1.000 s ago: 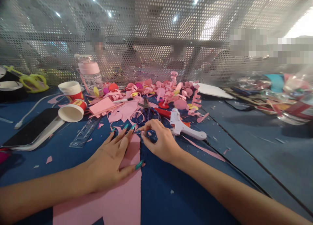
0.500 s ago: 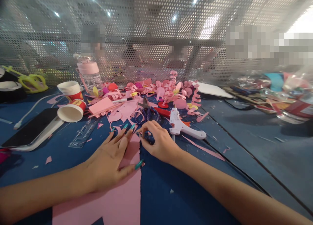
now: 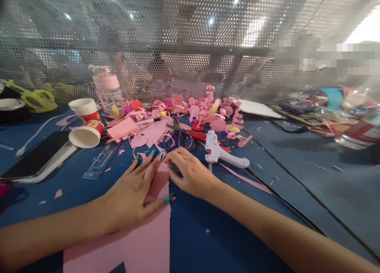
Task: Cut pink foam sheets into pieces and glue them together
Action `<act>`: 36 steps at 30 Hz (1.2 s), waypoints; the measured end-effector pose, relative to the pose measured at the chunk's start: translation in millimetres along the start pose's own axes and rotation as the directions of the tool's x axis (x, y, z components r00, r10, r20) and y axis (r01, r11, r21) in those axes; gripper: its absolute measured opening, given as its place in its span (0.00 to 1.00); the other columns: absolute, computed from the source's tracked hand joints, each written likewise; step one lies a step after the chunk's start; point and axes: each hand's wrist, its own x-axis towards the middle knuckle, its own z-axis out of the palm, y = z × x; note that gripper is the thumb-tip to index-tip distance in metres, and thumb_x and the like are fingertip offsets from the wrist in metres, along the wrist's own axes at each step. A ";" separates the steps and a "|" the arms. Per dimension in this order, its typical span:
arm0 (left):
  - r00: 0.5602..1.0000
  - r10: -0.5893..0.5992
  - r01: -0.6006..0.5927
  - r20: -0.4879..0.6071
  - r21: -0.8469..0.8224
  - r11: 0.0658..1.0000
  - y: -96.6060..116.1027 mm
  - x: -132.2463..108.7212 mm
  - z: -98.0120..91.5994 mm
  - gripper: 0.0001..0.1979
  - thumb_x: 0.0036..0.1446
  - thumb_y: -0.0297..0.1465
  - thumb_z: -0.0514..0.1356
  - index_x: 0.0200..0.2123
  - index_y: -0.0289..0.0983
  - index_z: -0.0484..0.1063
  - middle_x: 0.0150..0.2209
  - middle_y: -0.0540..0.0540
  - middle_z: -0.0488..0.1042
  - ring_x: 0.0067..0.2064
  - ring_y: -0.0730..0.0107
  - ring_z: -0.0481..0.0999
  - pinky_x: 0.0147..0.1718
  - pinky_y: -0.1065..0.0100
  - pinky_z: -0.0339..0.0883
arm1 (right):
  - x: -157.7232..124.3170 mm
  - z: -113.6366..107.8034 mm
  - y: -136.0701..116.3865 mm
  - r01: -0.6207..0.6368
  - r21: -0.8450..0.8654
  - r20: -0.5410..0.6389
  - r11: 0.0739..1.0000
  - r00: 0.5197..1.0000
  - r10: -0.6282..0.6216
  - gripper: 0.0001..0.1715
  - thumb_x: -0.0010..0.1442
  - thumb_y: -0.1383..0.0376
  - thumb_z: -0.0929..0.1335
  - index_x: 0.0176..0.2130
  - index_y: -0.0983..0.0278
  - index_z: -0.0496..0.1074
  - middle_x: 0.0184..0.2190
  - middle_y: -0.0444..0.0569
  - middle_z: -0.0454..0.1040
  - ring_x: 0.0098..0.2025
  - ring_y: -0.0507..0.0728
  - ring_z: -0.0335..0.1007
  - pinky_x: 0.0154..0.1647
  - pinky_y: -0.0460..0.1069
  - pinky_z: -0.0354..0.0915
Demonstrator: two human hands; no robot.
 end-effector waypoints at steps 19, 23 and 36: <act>1.000 -0.001 0.001 -0.004 0.002 1.000 -1.2 -1.0 3.6 0.43 0.53 0.56 0.39 0.60 0.27 0.47 0.62 0.33 0.48 0.63 0.46 0.43 0.58 0.46 0.38 | -1.7 -0.2 -1.5 -0.037 0.018 -0.067 0.999 0.997 0.039 0.08 0.50 0.75 0.62 0.30 0.62 0.61 0.25 0.45 0.64 0.29 0.53 0.60 0.29 0.47 0.62; 1.000 -0.001 0.001 -0.020 0.010 1.000 -1.3 -1.5 3.7 0.43 0.53 0.56 0.39 0.61 0.28 0.47 0.62 0.34 0.48 0.63 0.47 0.43 0.58 0.46 0.38 | -2.7 -0.4 -0.5 -0.029 0.008 -0.107 1.000 0.994 0.030 0.09 0.48 0.75 0.62 0.30 0.62 0.61 0.24 0.45 0.64 0.29 0.53 0.60 0.29 0.47 0.62; 1.000 -0.012 0.011 0.019 0.007 1.000 -0.4 -0.9 1.5 0.44 0.53 0.56 0.38 0.60 0.26 0.48 0.62 0.33 0.47 0.63 0.47 0.42 0.58 0.47 0.37 | -2.9 2.0 -0.1 -0.074 0.037 -0.080 0.997 0.994 0.077 0.11 0.48 0.76 0.63 0.32 0.63 0.62 0.27 0.45 0.66 0.31 0.53 0.63 0.32 0.47 0.64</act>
